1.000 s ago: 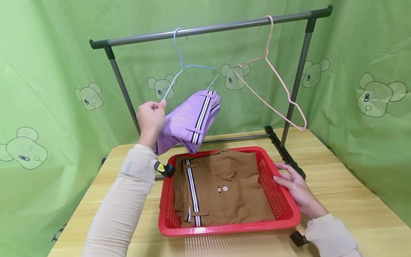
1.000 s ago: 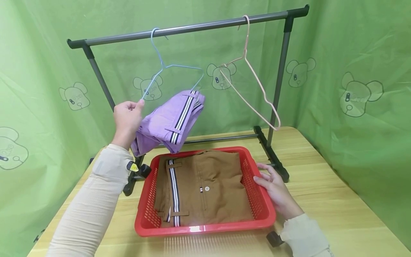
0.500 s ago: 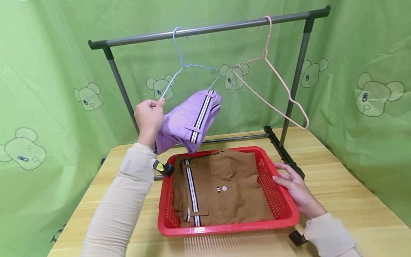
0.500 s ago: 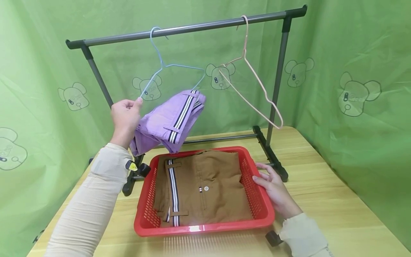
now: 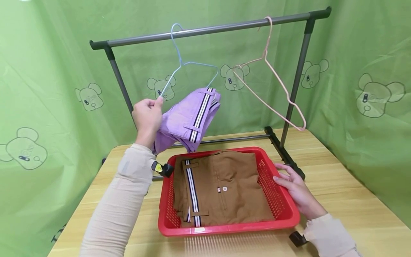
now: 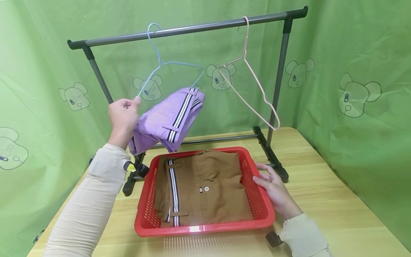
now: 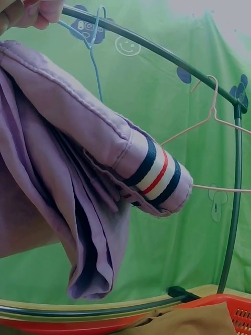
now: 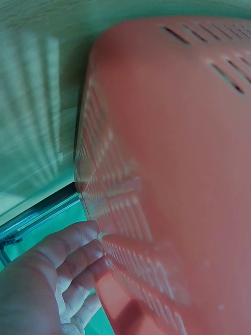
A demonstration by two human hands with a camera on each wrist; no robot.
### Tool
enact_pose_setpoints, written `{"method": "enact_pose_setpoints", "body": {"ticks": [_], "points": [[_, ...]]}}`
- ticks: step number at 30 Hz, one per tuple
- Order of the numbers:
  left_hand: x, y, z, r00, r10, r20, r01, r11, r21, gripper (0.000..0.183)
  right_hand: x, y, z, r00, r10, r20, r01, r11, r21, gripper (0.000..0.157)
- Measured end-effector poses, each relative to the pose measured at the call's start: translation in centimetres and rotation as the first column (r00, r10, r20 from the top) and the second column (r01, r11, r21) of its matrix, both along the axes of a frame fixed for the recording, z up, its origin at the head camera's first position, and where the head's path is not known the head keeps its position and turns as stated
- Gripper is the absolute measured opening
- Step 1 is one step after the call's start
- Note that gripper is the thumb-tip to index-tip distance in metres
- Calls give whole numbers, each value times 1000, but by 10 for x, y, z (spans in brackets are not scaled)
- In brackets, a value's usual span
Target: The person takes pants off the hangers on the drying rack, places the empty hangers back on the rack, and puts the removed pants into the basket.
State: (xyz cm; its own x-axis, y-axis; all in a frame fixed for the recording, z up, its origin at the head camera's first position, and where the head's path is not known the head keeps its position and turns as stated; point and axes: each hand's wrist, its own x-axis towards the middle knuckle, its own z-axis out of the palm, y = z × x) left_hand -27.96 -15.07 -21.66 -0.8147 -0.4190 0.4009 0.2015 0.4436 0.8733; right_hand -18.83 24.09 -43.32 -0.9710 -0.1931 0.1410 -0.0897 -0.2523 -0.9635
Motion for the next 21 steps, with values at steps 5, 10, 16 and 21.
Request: {"method": "enact_pose_setpoints", "body": {"ticks": [5,10,16,21], "points": [[4,-1,2,1000,-24,-9,24,999,28,25,1,-1,1,1000,-11,2,10,1000,16,39],[9,-1,2,999,-46,-11,46,998,37,25,2,-1,1,1000,-28,-5,28,1000,12,39],[11,-1,2,998,-39,-42,41,999,36,24,1,-2,1,999,-41,-3,41,999,27,39],[12,-1,3,998,-38,-56,41,998,47,24,1,-2,1,999,-45,-7,45,998,31,39]]}}
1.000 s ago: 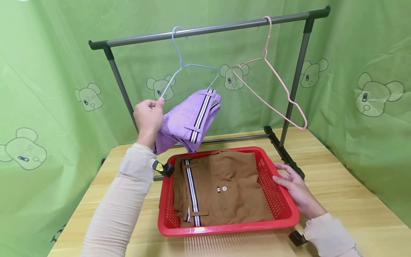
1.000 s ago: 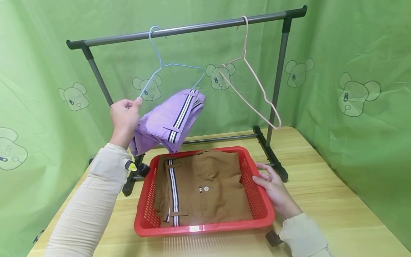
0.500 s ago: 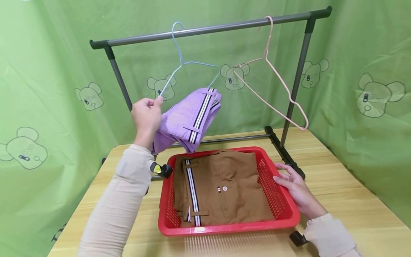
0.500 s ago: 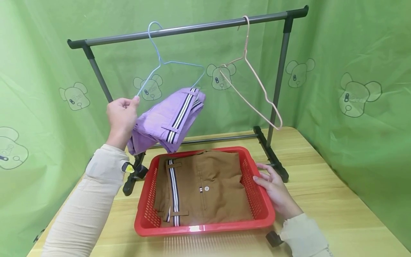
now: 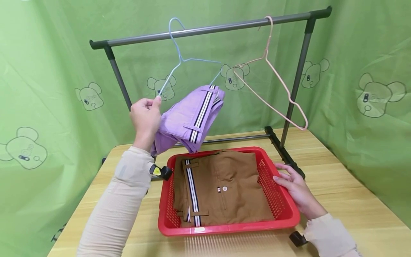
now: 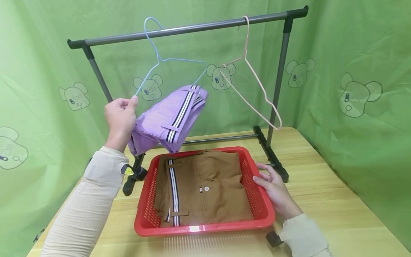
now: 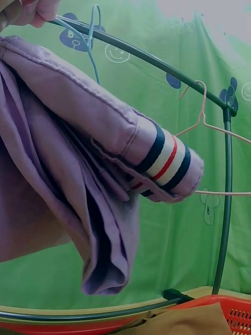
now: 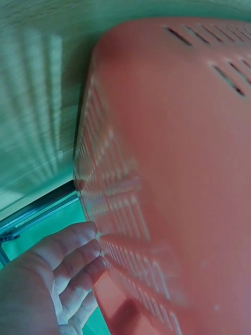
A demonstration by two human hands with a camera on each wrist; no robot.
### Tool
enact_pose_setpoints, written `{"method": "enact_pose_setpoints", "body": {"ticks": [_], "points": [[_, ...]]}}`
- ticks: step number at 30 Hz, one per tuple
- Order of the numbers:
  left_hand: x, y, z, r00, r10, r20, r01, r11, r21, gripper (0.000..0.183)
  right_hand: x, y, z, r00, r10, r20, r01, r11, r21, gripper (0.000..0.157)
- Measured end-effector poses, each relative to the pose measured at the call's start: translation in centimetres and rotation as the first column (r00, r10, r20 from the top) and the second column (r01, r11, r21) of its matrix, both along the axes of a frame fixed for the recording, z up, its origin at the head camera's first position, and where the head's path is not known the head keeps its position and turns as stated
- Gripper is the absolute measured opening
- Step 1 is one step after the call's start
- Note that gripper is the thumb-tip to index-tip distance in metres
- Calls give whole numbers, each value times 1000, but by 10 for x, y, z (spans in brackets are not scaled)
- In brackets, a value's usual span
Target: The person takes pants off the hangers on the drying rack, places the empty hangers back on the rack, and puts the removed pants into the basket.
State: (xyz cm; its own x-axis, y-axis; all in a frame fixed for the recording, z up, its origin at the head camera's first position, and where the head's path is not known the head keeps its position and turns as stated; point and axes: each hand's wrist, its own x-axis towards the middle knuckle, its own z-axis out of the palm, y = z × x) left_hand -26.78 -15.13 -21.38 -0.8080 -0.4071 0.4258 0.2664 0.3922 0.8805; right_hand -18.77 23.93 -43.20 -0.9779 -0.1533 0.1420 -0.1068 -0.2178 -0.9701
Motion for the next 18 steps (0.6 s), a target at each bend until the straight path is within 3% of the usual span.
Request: {"method": "enact_pose_setpoints", "body": {"ticks": [9,18], "points": [[1,-1,0,999,16,-50,-16,1000,11,24,0,-1,0,1000,-6,-2,6,1000,9,38],[7,-1,0,999,8,-45,-8,1000,15,23,0,-1,0,1000,5,-10,-5,1000,-7,37]]}}
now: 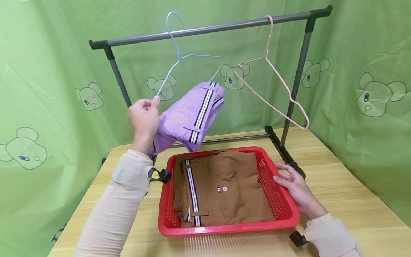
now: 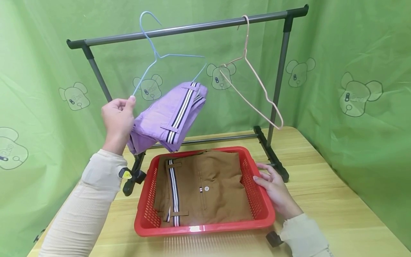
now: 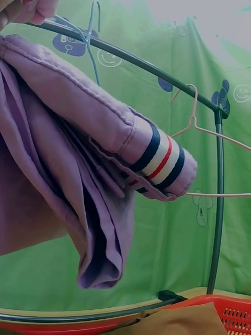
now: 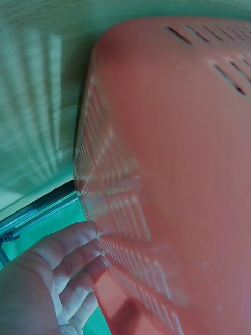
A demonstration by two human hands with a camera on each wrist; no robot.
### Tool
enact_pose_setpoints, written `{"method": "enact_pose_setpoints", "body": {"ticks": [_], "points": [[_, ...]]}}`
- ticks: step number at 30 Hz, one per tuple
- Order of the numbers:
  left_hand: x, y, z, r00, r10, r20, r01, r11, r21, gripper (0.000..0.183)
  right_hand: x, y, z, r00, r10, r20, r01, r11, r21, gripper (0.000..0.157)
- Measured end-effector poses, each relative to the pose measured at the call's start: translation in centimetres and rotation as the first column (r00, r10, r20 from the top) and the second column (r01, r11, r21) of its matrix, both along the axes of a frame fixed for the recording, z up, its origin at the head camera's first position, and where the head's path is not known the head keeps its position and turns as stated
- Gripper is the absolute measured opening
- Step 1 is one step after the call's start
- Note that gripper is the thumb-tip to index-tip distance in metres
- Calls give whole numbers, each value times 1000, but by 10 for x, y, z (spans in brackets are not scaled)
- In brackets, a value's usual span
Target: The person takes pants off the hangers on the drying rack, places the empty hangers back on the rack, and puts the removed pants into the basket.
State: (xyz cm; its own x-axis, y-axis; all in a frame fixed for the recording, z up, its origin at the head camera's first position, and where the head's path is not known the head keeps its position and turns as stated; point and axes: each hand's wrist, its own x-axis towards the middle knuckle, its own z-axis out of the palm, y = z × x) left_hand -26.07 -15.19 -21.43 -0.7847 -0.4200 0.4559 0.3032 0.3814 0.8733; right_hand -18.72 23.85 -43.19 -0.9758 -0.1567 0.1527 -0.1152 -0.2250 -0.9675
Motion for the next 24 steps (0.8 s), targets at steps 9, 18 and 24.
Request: {"method": "enact_pose_setpoints", "body": {"ticks": [9,18,24], "points": [[5,2,-5,1000,-28,-8,28,999,-20,24,-1,1,0,1000,-12,0,12,1000,25,39],[9,3,-7,999,-34,6,35,999,-41,24,0,-1,4,999,-50,-7,50,995,81,35],[11,5,-9,999,-43,6,43,998,-45,24,0,3,10,995,-101,-5,101,980,170,28]]}}
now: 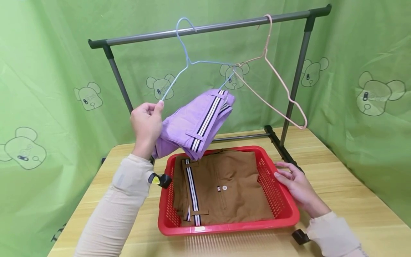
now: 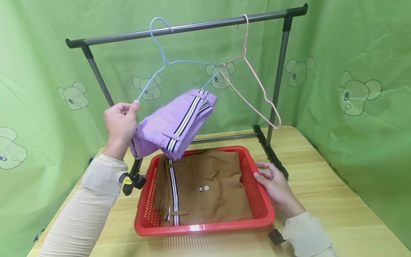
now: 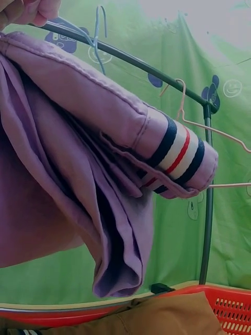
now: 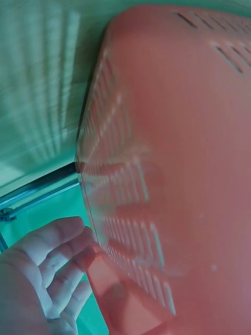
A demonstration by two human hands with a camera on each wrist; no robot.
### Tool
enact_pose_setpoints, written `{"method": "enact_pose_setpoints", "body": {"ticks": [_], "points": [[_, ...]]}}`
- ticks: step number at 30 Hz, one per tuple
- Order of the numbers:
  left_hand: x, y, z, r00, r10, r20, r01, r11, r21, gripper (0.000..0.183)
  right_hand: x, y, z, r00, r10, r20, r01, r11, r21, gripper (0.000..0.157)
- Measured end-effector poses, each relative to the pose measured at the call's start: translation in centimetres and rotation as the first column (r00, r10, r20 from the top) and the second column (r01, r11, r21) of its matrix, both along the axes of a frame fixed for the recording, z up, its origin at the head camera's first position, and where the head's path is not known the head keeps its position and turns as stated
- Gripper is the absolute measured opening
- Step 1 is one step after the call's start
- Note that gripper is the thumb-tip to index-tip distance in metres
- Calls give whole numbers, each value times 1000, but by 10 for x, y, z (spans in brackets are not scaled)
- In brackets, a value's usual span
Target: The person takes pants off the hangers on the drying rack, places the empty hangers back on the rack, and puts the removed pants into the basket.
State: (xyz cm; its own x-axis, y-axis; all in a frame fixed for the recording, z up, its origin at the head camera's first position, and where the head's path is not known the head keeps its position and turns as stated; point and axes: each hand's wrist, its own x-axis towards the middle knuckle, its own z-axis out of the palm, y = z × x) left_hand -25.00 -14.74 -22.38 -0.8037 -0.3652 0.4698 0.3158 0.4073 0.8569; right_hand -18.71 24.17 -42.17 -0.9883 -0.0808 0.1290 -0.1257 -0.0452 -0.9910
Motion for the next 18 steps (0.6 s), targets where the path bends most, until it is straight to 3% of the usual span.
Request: {"method": "enact_pose_setpoints", "body": {"ticks": [8,18], "points": [[0,-3,-5,1000,-12,6,12,1000,17,23,-2,7,8,997,-76,-28,79,990,114,39],[1,-5,-10,999,-13,33,12,1000,12,22,-5,13,33,984,-157,-87,174,954,244,48]]}}
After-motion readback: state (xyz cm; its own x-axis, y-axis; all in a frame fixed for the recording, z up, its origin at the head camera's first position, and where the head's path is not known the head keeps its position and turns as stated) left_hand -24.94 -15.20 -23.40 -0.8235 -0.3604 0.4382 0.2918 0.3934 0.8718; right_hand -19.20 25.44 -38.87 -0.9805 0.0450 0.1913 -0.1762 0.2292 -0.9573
